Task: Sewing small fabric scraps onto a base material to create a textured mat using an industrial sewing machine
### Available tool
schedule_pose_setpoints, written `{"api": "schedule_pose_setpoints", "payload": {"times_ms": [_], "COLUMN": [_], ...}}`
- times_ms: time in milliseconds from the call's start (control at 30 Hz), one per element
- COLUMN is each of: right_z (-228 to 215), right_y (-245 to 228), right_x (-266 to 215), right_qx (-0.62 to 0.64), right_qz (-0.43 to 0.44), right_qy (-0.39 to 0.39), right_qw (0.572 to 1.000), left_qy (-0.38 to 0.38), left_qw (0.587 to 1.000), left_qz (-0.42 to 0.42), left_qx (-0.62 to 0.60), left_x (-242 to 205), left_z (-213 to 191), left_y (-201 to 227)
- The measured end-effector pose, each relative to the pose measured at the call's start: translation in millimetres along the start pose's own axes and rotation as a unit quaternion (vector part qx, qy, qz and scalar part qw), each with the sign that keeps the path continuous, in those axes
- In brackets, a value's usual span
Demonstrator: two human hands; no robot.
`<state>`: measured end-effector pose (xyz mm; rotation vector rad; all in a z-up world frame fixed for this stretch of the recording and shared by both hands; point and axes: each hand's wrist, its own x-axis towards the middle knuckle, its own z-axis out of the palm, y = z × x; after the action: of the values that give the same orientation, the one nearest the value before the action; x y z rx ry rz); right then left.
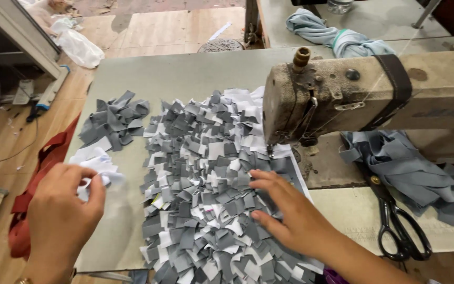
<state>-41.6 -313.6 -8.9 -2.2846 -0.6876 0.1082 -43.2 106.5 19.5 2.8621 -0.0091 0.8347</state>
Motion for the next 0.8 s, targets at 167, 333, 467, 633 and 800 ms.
{"api": "schedule_pose_setpoints", "payload": {"times_ms": [167,333,467,633,800], "right_z": [-6,-4,-6,-38,-56], "right_y": [-12,-30,-22,0,43], "right_x": [-8,-23,-43,-59,-37], "right_qx": [0.055,0.359,0.428,0.404,0.185], "right_qz": [-0.051,-0.030,0.060,0.339,0.229], "right_qy": [0.136,0.079,0.042,0.126,0.185], "right_qw": [0.988,0.929,0.901,0.840,0.938], "left_qy": [-0.125,-0.292,-0.343,-0.361,-0.271], "left_qw": [0.974,0.858,0.827,0.835,0.877], "left_qz": [-0.018,0.107,0.133,0.145,0.191], "left_qx": [-0.187,-0.408,-0.426,-0.388,-0.347], "left_x": [28,25,15,14,34], "left_z": [-51,-49,-24,13,48], "left_y": [66,152,200,226,256]}}
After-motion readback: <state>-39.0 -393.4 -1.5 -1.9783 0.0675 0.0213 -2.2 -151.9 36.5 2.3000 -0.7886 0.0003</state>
